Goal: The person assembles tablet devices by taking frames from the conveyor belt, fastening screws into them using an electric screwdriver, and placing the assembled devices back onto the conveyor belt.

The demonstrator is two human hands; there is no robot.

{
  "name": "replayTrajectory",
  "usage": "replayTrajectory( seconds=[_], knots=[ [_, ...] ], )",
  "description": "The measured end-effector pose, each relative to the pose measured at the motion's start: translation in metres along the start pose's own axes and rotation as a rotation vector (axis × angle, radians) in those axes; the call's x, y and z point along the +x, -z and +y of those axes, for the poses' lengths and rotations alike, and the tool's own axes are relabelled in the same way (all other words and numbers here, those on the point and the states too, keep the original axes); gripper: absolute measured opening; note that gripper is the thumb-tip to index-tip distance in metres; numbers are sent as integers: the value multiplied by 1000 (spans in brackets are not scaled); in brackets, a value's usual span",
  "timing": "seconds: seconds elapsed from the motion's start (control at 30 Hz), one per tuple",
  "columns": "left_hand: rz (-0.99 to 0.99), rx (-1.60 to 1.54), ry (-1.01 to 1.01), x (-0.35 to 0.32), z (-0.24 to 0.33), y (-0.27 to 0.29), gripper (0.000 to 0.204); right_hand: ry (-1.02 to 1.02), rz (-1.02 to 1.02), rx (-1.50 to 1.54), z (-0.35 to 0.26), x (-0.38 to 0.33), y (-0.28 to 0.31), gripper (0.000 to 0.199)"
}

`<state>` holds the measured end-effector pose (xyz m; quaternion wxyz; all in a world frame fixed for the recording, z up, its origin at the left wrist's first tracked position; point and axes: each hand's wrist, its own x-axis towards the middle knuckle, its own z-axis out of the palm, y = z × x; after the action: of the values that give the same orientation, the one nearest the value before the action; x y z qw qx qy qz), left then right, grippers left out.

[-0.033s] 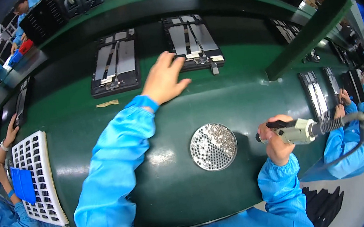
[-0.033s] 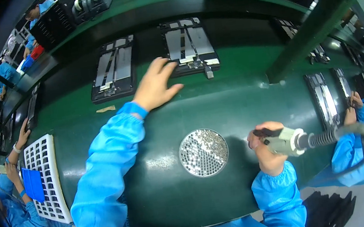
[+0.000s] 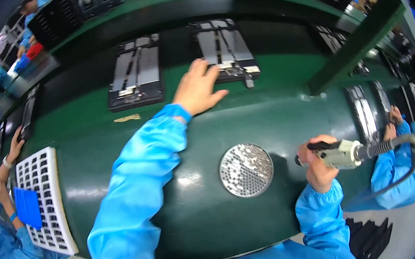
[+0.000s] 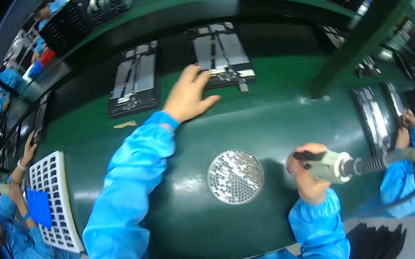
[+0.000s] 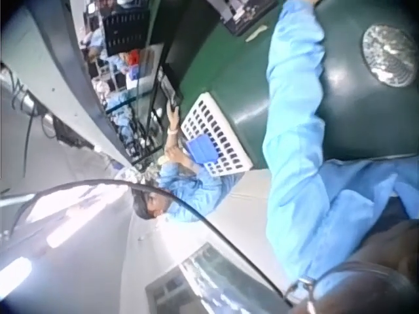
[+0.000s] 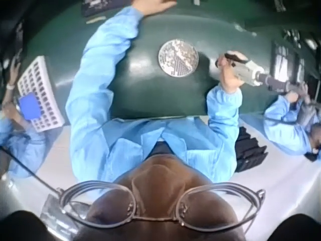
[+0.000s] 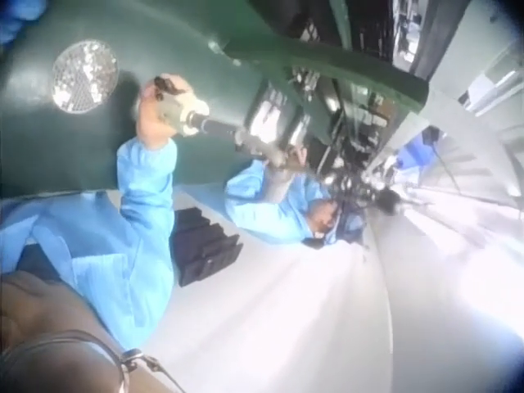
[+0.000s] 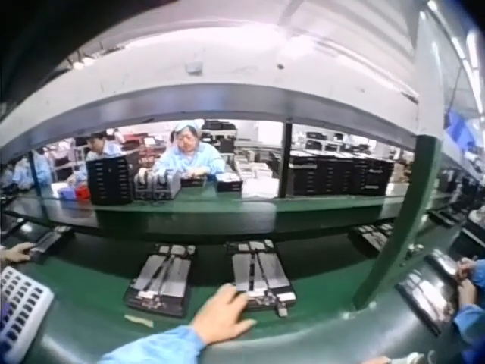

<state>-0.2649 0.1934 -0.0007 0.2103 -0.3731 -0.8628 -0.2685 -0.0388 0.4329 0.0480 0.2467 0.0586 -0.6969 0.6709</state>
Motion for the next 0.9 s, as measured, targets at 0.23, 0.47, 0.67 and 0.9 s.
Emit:
replayTrajectory(
  seconds=[0.23, 0.47, 0.67, 0.9],
  knots=[
    [7, 375, -188, 51, -11, -41, 42, 23, 48, 3, 2, -6, 23, 30],
    [176, 552, 23, 50, -15, -43, 35, 33, -18, 41, 8, 0, 13, 30],
    [140, 343, -9, -14, 51, 57, 33, 29, 35, 34, 8, -4, 28, 31],
    [8, 538, 9, -186, 154, 160, 25, 77, -15, 94, 3, -12, 34, 30]
  ],
)
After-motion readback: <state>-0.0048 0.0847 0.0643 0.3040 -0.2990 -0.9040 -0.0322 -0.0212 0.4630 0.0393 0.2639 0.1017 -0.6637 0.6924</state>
